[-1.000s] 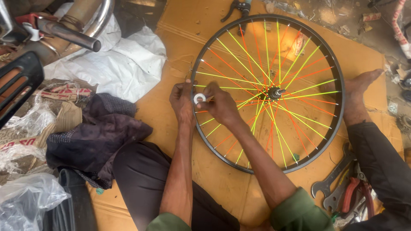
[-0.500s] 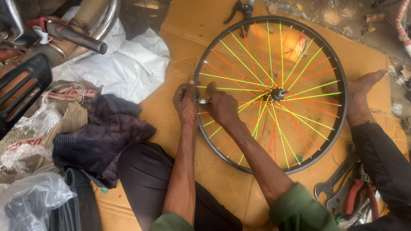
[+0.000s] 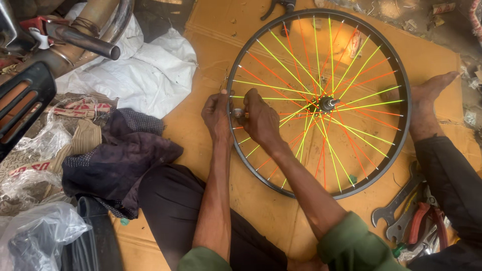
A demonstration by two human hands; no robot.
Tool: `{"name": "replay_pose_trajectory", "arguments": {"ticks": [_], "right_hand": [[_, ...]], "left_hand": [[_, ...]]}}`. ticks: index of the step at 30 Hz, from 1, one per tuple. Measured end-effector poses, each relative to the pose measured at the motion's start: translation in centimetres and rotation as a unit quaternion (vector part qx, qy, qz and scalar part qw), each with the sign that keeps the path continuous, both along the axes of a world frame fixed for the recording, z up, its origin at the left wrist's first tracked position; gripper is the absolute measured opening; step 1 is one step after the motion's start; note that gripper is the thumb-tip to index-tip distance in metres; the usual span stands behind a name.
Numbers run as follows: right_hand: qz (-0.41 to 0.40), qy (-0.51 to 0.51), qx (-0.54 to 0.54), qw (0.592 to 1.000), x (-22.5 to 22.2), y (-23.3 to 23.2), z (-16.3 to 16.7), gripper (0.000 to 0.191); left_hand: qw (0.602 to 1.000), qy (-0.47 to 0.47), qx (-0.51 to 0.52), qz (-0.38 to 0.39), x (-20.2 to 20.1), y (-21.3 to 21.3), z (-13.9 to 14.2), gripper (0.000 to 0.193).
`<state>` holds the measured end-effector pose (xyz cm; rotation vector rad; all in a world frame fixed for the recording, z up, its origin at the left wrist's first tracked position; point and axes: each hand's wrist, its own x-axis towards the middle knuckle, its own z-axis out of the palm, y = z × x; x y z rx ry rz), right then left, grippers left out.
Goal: The person uses a spoke wrench to tighten the nipples of the spokes on a bicycle wheel. They work systematically around the rim, adjusting the tension of individual spokes to true the wheel.
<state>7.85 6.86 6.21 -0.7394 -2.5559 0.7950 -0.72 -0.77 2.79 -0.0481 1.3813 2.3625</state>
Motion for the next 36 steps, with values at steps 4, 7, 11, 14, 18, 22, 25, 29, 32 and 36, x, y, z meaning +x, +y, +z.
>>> {"name": "replay_pose_trajectory", "arguments": {"ticks": [4, 7, 11, 14, 18, 22, 25, 29, 32, 36], "right_hand": [[0.01, -0.184, 0.138, 0.973, -1.2, -0.1, -0.5, 0.032], [0.049, -0.202, 0.08, 0.975, -1.2, 0.6, 0.2, 0.022], [0.094, -0.091, -0.057, 0.99, 0.6, 1.1, 1.9, 0.028], [0.092, -0.049, -0.065, 0.992, 1.2, 0.5, 2.6, 0.026], [0.139, 0.042, 0.086, 0.986, 0.9, -0.8, 2.5, 0.01], [0.114, -0.014, 0.107, 0.988, 1.1, -0.8, 2.8, 0.013], [0.123, 0.003, -0.012, 0.992, 1.6, 0.1, 3.7, 0.019], [0.031, -0.106, -0.047, 0.993, -0.1, 0.1, 3.9, 0.019], [-0.016, -0.117, -0.089, 0.989, -0.7, -0.2, 3.2, 0.022], [0.085, 0.009, -0.103, 0.991, 0.7, 0.2, 2.0, 0.022]], "left_hand": [[1.0, 0.0, 0.005, -0.003, -0.1, 0.2, 0.1, 0.026], [1.0, -0.003, 0.001, 0.003, 0.0, 0.1, 0.4, 0.026], [0.999, -0.039, -0.013, -0.008, 0.4, -0.2, 0.9, 0.027], [1.0, -0.019, -0.011, 0.0, 0.4, -0.3, 0.9, 0.028], [1.0, -0.008, 0.015, 0.004, 0.3, -0.2, 0.6, 0.03], [1.0, -0.006, -0.006, 0.004, 0.1, 0.0, 0.1, 0.03], [1.0, -0.008, -0.006, -0.005, 0.0, 0.0, -0.2, 0.03], [1.0, 0.011, 0.02, -0.001, -0.1, 0.1, -0.8, 0.029], [0.999, 0.022, 0.023, -0.002, -0.2, 0.1, -1.1, 0.026], [1.0, -0.028, 0.008, -0.006, -0.3, 0.0, -1.2, 0.024]]}}
